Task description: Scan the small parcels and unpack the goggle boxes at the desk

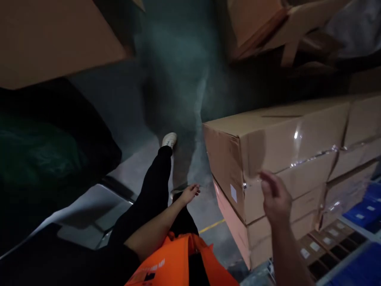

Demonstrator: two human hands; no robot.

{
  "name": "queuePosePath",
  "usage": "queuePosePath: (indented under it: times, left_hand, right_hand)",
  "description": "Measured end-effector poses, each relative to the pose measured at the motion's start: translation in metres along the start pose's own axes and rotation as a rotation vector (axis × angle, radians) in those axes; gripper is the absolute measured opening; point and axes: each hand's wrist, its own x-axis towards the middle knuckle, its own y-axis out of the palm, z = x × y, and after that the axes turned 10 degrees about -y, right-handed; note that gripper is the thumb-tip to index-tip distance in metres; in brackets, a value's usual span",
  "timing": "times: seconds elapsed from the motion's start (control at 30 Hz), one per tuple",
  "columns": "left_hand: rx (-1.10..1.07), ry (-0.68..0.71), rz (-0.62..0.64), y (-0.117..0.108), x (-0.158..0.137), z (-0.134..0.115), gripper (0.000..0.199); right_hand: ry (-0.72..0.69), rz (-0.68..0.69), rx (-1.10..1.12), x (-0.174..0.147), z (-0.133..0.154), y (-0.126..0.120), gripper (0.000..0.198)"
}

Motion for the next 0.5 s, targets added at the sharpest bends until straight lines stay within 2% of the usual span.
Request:
queuePosePath:
  times: [0.07, 0.1, 0.17, 0.27, 0.33, 0.37, 0.43, 0.5]
  left_hand:
    - [-0.042, -0.054, 0.005, -0.017, -0.003, -0.005, 0.024]
    - [-0.056, -0.075, 0.001, -0.024, -0.005, -0.008, 0.023]
    - [-0.081, -0.103, -0.009, -0.031, -0.006, -0.015, 0.021]
    - [-0.122, -0.117, -0.012, -0.025, -0.002, -0.034, 0.015]
    - [-0.167, -0.113, -0.007, -0.010, 0.009, -0.059, 0.010]
    - [-0.200, -0.093, -0.005, 0.000, 0.017, -0.076, 0.014]
    - [-0.279, 0.028, 0.007, 0.020, 0.037, -0.116, 0.033]
    - [-0.347, 0.315, 0.032, 0.038, 0.054, -0.158, 0.057]
  right_hand:
    - [-0.244, 0.012, -0.186, 0.093, 0.020, 0.024, 0.055]
    - [-0.342, 0.044, -0.253, 0.126, 0.024, 0.041, 0.057]
    - [-0.462, 0.157, -0.366, 0.165, 0.022, 0.074, 0.058]
    - [-0.493, 0.284, -0.579, 0.174, 0.004, 0.112, 0.049]
    - [-0.499, 0.292, -0.723, 0.167, -0.009, 0.122, 0.045]
    - [-0.512, 0.272, -0.773, 0.163, -0.015, 0.122, 0.044]
    - [-0.556, 0.215, -0.816, 0.160, -0.022, 0.115, 0.042]
    - [-0.586, 0.181, -0.819, 0.160, -0.023, 0.105, 0.038]
